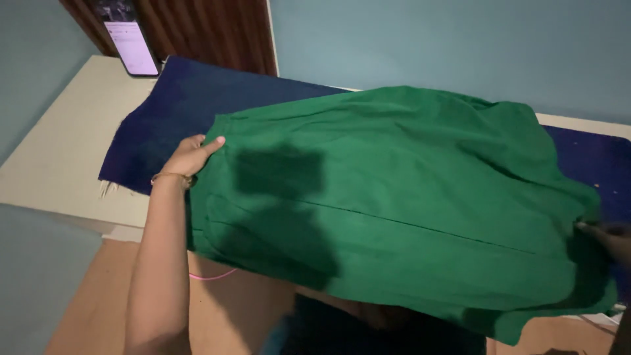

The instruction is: Ironing a pair of green trousers on a table.

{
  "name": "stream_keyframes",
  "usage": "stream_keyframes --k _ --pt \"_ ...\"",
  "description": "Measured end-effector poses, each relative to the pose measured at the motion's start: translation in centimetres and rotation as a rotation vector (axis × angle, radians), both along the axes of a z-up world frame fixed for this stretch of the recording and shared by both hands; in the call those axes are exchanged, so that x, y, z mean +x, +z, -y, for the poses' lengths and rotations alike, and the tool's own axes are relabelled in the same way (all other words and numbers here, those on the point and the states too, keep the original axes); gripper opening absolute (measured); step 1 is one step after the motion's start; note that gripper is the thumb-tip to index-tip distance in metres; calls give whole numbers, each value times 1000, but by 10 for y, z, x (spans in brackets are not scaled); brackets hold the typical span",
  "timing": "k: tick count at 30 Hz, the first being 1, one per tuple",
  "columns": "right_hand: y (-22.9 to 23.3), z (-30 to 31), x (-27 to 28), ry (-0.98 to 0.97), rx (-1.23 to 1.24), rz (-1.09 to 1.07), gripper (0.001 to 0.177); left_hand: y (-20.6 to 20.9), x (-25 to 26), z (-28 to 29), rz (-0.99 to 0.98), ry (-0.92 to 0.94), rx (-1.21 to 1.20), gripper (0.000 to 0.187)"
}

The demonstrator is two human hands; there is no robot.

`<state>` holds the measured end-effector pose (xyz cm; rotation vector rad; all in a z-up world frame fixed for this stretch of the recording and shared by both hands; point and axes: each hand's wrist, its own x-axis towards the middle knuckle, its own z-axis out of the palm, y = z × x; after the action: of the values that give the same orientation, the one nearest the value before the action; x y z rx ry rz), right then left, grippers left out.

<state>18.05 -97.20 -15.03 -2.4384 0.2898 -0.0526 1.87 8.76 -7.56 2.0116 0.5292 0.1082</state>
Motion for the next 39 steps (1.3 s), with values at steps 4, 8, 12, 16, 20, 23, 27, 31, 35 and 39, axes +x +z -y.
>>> stream_keyframes --k 4,8,12,16,20,23,27,31,35,39 --pt "15 -19 -1 37 60 -19 45 53 -27 31 -129 92 -40 89" --pt "26 -16 -41 32 124 -35 40 64 -41 28 -64 -137 -283 82" --pt "10 -17 -74 1 191 -37 35 53 -39 16 -75 -246 -311 90" --pt "69 -80 -122 72 289 128 45 46 -36 15 -128 -222 -189 89" --pt "79 -93 -128 49 472 151 34 45 -42 17 -54 -152 -233 90" --pt "79 -84 -118 63 595 49 30 44 -42 17 -25 -139 -237 90" --pt "129 -122 -128 130 525 -152 40 38 -40 17 -28 -142 -207 89" --pt "170 -167 -133 32 299 -230 40 20 -39 17 68 -166 -214 88" --pt "138 -124 -117 135 109 -178 30 24 -44 26 -29 -1 78 89" --pt "123 -102 -109 242 34 -109 28 33 -49 50 60 21 413 93"
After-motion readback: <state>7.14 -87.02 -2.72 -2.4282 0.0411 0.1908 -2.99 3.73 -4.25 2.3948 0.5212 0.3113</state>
